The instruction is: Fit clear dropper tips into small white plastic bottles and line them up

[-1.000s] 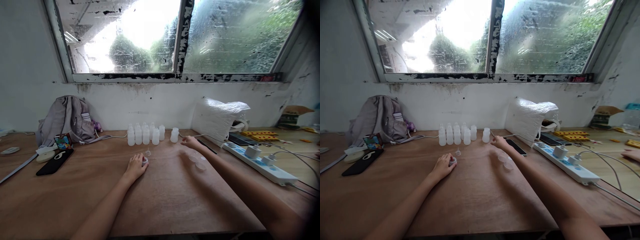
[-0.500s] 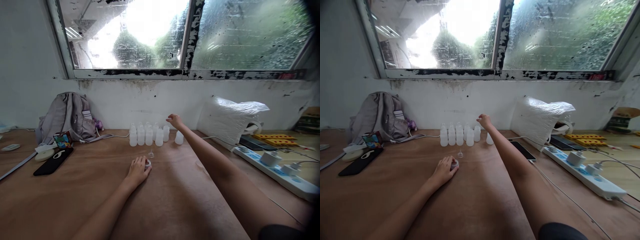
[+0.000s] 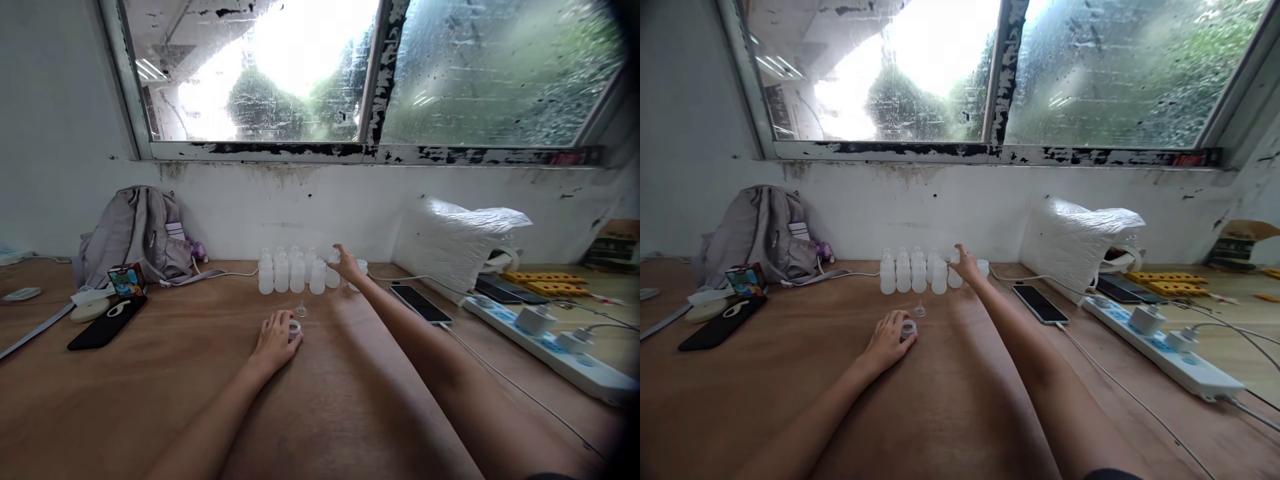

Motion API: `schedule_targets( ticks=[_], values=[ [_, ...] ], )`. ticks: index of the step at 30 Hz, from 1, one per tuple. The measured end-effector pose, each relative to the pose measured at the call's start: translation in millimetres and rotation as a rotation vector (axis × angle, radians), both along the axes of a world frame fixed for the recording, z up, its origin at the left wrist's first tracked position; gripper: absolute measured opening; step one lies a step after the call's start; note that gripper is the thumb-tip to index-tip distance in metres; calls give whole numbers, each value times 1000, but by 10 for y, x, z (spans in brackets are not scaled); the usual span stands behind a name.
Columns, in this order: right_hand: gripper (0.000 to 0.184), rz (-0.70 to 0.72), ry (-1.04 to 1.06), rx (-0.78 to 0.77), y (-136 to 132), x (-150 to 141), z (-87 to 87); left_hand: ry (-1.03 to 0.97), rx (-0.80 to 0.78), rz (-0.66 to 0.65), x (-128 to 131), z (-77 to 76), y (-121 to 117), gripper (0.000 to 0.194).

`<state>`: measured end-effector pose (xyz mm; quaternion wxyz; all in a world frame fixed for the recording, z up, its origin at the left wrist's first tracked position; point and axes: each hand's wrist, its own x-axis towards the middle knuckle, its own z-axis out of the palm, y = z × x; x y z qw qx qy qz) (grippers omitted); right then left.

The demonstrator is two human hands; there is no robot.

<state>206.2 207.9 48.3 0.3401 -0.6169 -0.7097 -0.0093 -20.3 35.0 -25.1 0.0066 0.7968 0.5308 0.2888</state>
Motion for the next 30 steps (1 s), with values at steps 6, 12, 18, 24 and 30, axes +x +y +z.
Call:
schedule_targets(
  ticks=[6,12,18,24,30],
  values=[
    [58,85,173,68,-651,91,178,-168,295,-26,62,128,-68,43],
    [57,484,815,-192,-1543,-141,20,-269,303,-109,226,238,-286,70],
    [34,625,1074,-457,-1743,-183,-146,-392,-47,-197,172,255,-308,51],
    [43,574,922,-544,-1656,-17,-193,-397,-225,-393,26,376,-277,37],
    [47,497,718,-341,-1847,-189,-281,-346,-139,-444,56,313,-350,36]
  ],
)
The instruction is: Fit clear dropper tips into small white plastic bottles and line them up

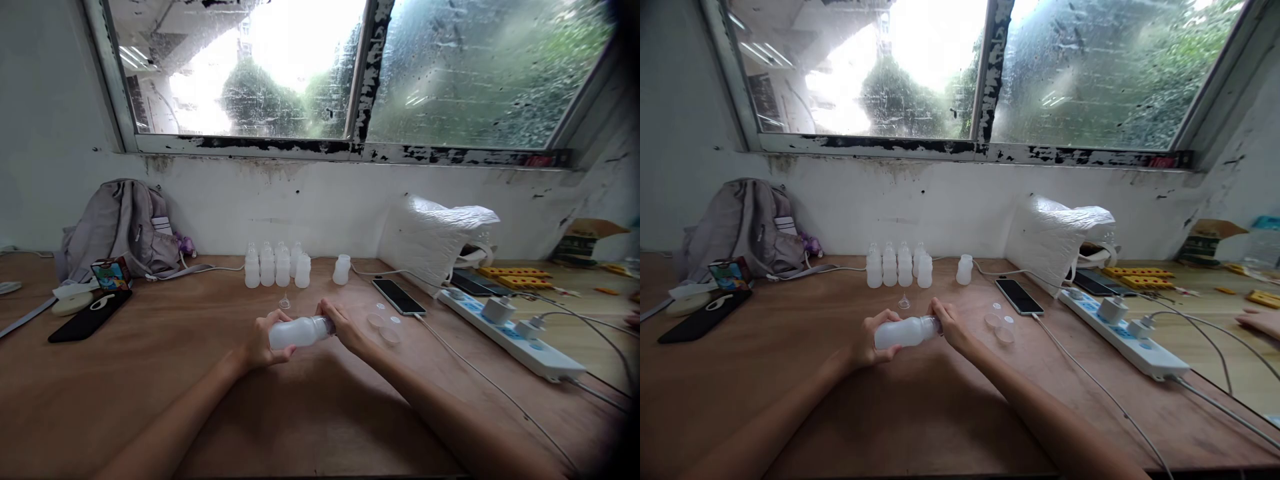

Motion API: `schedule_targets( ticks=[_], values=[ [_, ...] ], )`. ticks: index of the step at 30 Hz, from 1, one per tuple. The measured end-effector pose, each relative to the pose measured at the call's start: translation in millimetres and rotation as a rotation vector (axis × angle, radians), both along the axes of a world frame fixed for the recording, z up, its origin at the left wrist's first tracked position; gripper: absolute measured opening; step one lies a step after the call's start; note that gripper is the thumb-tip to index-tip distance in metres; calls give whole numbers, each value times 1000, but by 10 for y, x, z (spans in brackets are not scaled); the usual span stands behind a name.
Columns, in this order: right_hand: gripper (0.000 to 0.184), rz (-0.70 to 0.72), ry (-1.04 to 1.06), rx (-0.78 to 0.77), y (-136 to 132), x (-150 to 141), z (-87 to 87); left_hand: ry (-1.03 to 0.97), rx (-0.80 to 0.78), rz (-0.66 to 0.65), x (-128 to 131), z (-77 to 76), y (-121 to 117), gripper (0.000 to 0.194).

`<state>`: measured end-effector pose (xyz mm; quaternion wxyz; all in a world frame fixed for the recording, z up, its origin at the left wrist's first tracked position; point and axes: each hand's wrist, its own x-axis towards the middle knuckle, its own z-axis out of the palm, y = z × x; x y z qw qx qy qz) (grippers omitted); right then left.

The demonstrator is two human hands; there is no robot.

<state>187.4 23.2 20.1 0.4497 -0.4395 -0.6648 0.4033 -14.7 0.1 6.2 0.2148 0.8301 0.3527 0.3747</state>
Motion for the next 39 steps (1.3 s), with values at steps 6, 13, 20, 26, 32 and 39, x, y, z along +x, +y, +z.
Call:
schedule_targets(
  ticks=[6,13,20,26,32,39],
  values=[
    [42,26,25,-29,-54,-24,-63,52,135,5,26,-62,-67,40],
    [45,46,303,-209,-55,4,51,-2,218,67,153,-10,-110,43],
    [51,350,758,-321,-118,-51,214,-117,106,348,311,34,-69,43],
    [33,202,318,-188,-172,-278,-105,79,217,256,261,-49,-22,51],
    [40,-345,-152,222,506,77,-22,330,368,286,309,-127,-42,58],
    [44,-627,-378,175,1390,229,-78,417,286,318,268,-263,19,56]
  ],
)
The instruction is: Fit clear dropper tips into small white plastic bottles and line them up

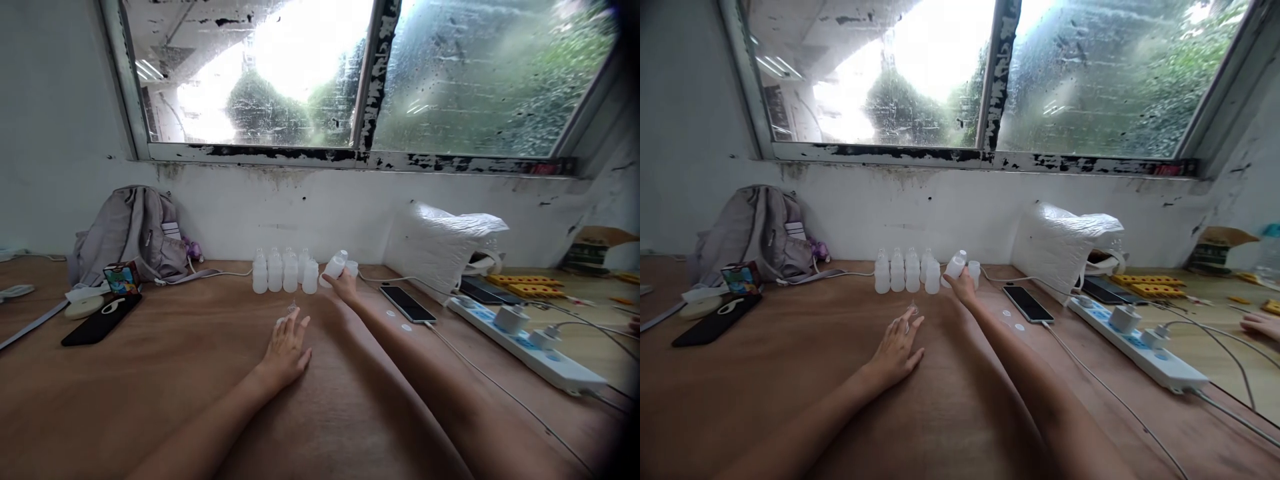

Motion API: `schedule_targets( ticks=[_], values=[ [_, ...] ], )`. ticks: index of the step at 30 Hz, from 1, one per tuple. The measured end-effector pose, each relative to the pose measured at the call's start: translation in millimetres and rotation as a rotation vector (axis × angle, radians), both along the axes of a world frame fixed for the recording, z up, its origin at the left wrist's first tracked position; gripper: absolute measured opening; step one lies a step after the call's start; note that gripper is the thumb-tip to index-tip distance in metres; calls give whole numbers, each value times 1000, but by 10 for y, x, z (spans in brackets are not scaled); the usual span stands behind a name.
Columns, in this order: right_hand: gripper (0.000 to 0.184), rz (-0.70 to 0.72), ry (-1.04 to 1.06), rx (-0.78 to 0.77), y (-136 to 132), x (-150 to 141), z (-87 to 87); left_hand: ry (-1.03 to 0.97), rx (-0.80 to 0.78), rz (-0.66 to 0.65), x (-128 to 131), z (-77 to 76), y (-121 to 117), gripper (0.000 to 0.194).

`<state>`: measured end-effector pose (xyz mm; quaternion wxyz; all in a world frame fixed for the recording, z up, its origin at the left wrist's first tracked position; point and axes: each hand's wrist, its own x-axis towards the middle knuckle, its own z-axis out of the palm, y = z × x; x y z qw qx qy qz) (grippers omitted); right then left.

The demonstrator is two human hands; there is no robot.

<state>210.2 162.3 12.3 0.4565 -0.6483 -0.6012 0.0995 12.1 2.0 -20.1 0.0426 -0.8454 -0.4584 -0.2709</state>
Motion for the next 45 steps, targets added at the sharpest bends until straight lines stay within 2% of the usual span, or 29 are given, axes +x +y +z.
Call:
schedule_targets(
  ticks=[7,11,15,18,25,29,32,34,37,40,43,45],
  values=[
    [40,-13,-38,-32,511,-183,-334,2,-21,85,-8,-59,47,50],
    [43,7,-31,-26,648,-208,-433,-2,-44,97,-1,-88,51,48],
    [52,9,-31,20,575,-203,-479,-28,-49,94,4,-100,49,48],
    [52,5,-24,70,444,-241,-507,-48,-56,89,13,-101,49,48],
    [57,83,-2,47,294,-517,-507,-70,-40,91,30,-82,37,50],
    [44,92,33,-21,257,-611,-451,-164,19,16,8,14,22,44],
    [39,92,39,-1,119,-628,-384,-278,86,-47,-9,111,9,38],
    [40,119,44,65,-53,-635,-313,-381,110,-27,-16,163,5,40],
    [40,288,21,178,-415,-655,-176,-547,103,51,-21,205,11,49],
    [38,482,-175,201,-820,-687,-64,-698,20,36,-19,211,13,52],
    [38,658,-427,209,-1155,-685,3,-843,-152,-36,-21,206,-8,41],
    [38,773,-557,176,-1290,-623,56,-872,-221,-47,-29,208,-22,34]
  ],
)
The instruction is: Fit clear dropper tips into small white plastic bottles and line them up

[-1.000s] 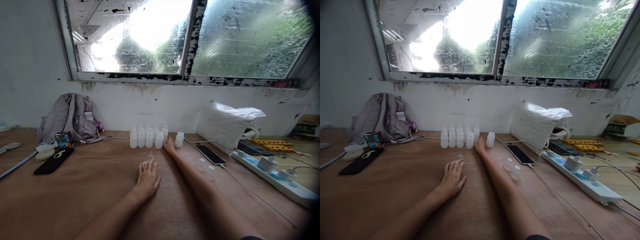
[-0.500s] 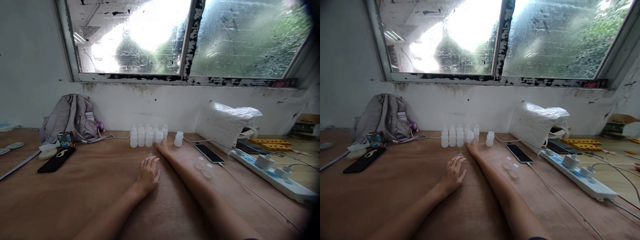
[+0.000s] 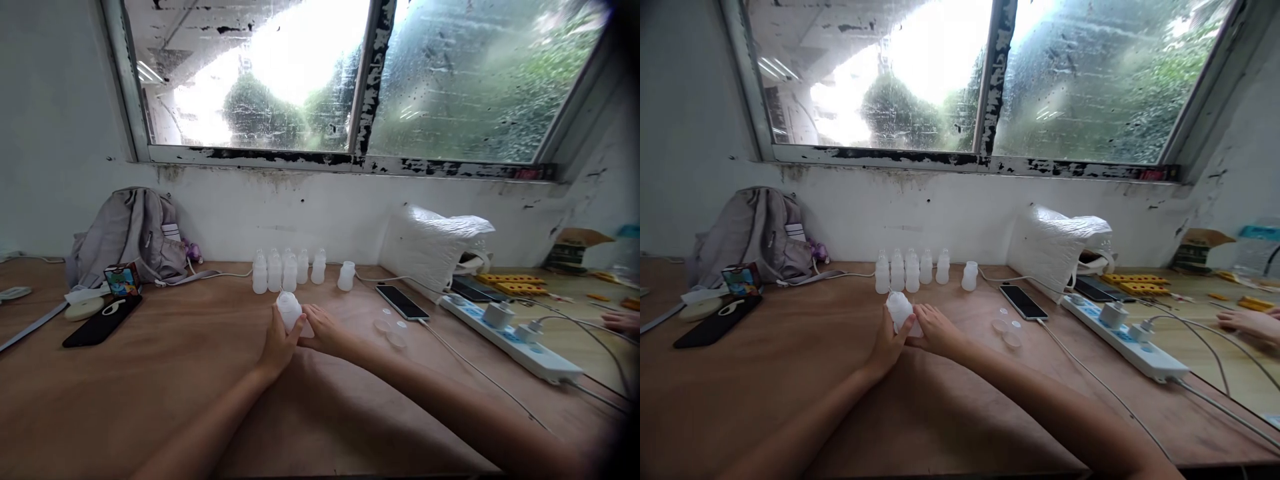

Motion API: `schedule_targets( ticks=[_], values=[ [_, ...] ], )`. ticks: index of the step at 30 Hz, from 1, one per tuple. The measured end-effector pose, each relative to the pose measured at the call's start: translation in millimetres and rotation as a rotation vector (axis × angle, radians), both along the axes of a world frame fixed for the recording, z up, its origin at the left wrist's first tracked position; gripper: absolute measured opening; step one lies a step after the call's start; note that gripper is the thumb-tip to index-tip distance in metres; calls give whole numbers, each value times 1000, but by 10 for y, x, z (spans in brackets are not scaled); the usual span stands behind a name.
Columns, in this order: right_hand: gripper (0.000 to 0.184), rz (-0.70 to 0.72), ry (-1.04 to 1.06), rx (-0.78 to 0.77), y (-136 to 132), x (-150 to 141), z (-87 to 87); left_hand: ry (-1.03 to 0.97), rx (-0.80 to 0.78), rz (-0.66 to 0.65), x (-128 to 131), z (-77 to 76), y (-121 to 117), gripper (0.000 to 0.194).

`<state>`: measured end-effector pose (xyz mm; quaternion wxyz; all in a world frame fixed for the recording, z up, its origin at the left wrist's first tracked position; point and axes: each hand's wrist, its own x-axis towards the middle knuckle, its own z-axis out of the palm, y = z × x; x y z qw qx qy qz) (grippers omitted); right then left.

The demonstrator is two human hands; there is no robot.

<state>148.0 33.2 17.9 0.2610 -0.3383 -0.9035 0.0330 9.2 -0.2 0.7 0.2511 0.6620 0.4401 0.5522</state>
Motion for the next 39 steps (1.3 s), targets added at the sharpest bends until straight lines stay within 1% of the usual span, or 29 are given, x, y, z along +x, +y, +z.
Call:
schedule_targets(
  ticks=[2,3,4,5,7,9,10,11,12,13,14,16,17,18,20,22,24,27,30,33,39],
  values=[
    [35,53,-126,-27,-41,142,82,31,-6,25,-11,5,3,32],
    [33,44,-183,-38,-25,249,131,55,1,45,-17,7,13,32],
    [32,-9,-227,-42,14,379,181,77,10,59,-23,7,28,32],
    [32,-129,-251,-37,71,531,226,93,18,63,-28,4,47,33],
    [32,-435,-307,-52,219,882,287,93,8,36,-36,-11,89,40],
    [32,-711,-356,-126,368,1242,290,68,-28,-5,-41,-36,124,50],
    [32,-790,-358,-191,427,1403,272,54,-45,-11,-43,-48,137,53],
    [32,-815,-350,-270,470,1537,246,45,-57,-9,-45,-58,144,54],
    [31,-807,-340,-358,494,1637,216,44,-60,-3,-47,-63,146,53],
    [29,-772,-309,-407,499,1697,191,52,-54,-1,-51,-62,144,51],
    [28,-723,-248,-428,486,1717,175,65,-41,-2,-56,-56,137,49],
    [29,-597,-27,-420,407,1640,192,110,14,-27,-70,-29,112,44],
    [32,-522,118,-415,347,1554,227,139,48,-45,-78,-13,98,41],
    [36,-433,269,-445,277,1447,276,169,79,-65,-86,4,84,38],
    [36,-228,483,-558,123,1202,399,217,117,-105,-97,29,60,35],
    [34,-74,571,-640,-19,968,511,227,112,-145,-102,41,42,39],
    [33,9,561,-703,-120,787,575,210,84,-187,-104,44,29,44],
    [32,58,505,-758,-187,636,571,201,34,-253,-112,50,11,40],
    [33,66,487,-775,-196,594,513,222,24,-295,-130,61,4,36],
    [34,66,499,-806,-206,590,473,232,23,-321,-150,64,18,36],
    [34,99,562,-813,-275,533,426,186,-74,-337,-181,79,34,37]
  ],
)
